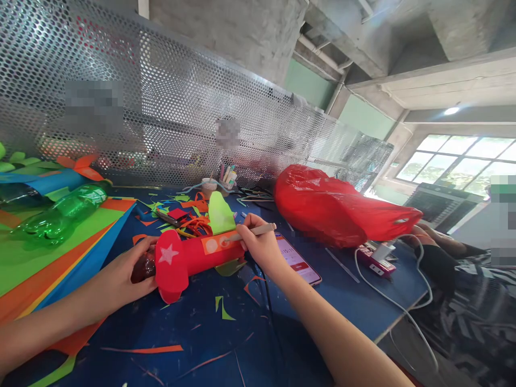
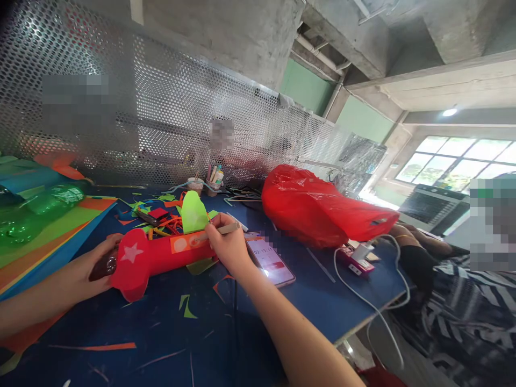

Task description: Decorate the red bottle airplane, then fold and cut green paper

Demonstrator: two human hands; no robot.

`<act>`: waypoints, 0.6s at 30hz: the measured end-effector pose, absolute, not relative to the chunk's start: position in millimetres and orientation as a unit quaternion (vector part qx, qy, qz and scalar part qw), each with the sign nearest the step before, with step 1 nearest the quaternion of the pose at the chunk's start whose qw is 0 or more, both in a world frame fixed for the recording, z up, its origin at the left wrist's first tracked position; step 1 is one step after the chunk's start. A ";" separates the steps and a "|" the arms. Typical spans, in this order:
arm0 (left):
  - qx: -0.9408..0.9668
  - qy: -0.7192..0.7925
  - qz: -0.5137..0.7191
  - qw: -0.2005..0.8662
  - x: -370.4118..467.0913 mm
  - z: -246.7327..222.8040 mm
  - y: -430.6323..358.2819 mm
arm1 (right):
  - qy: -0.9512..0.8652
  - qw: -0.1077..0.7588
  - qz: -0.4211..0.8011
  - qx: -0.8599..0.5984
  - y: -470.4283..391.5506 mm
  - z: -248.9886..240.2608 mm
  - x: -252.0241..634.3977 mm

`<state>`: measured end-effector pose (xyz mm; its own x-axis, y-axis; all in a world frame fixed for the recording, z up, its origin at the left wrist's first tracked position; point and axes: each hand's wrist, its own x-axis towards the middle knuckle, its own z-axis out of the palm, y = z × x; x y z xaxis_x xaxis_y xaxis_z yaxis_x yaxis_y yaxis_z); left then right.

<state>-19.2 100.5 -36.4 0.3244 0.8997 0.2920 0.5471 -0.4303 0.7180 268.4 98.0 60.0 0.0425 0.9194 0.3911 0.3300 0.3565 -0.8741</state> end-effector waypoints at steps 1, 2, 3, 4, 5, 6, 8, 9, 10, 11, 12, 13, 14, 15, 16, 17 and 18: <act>0.768 0.465 0.351 0.265 -19.7 -36.9 101.2 | -0.634 0.525 0.279 -0.495 97.7 60.3 268.2; 0.761 0.461 0.362 0.277 -20.0 -37.3 101.7 | -0.634 0.523 0.280 -0.496 97.4 60.7 268.0; 0.755 0.458 0.370 0.288 -20.3 -37.6 102.0 | -0.632 0.524 0.282 -0.497 97.1 61.0 267.8; 0.752 0.459 0.373 0.292 -20.5 -37.6 102.2 | -0.630 0.525 0.283 -0.497 96.9 61.4 267.6; 0.751 0.460 0.374 0.293 -20.8 -37.5 102.2 | -0.629 0.527 0.282 -0.498 96.7 61.8 267.4; 0.750 0.461 0.374 0.292 -20.9 -37.1 102.0 | -0.629 0.526 0.281 -0.499 96.6 62.1 267.2; 0.749 0.464 0.373 0.292 -20.8 -35.8 101.0 | -0.631 0.520 0.282 -0.502 96.4 62.4 266.8; 0.749 0.465 0.372 0.292 -20.4 -34.8 100.0 | -0.631 0.519 0.282 -0.503 96.2 62.5 266.7; 0.748 0.467 0.372 0.291 -19.8 -33.8 98.9 | -0.631 0.519 0.283 -0.503 96.0 62.5 266.5; 0.746 0.471 0.372 0.289 -19.0 -32.8 97.7 | -0.629 0.522 0.282 -0.503 95.8 62.6 266.3; 0.744 0.476 0.373 0.284 -18.2 -31.9 96.6 | -0.628 0.524 0.280 -0.502 95.5 62.7 266.1; 0.743 0.480 0.375 0.276 -17.6 -31.1 95.8 | -0.628 0.525 0.280 -0.502 95.2 62.8 265.9; 0.743 0.482 0.379 0.269 -17.3 -30.6 95.3 | -0.629 0.523 0.281 -0.502 95.0 63.0 265.8; 0.745 0.481 0.378 0.267 -17.3 -30.4 95.4 | -0.631 0.519 0.284 -0.502 94.9 63.1 265.7; 0.749 0.476 0.375 0.270 -17.9 -30.6 96.0 | -0.632 0.516 0.286 -0.503 94.9 63.3 265.7; 0.753 0.470 0.369 0.275 -18.8 -31.1 97.1 | -0.633 0.514 0.286 -0.503 94.9 63.4 265.7; 0.757 0.465 0.363 0.281 -19.9 -31.8 98.4 | -0.633 0.515 0.285 -0.503 95.1 63.4 265.8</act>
<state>-19.9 98.4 -31.8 0.3035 0.9079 0.2891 0.4998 -0.4100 0.7630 265.8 95.1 63.4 0.0365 0.9307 0.3640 0.3434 0.3304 -0.8792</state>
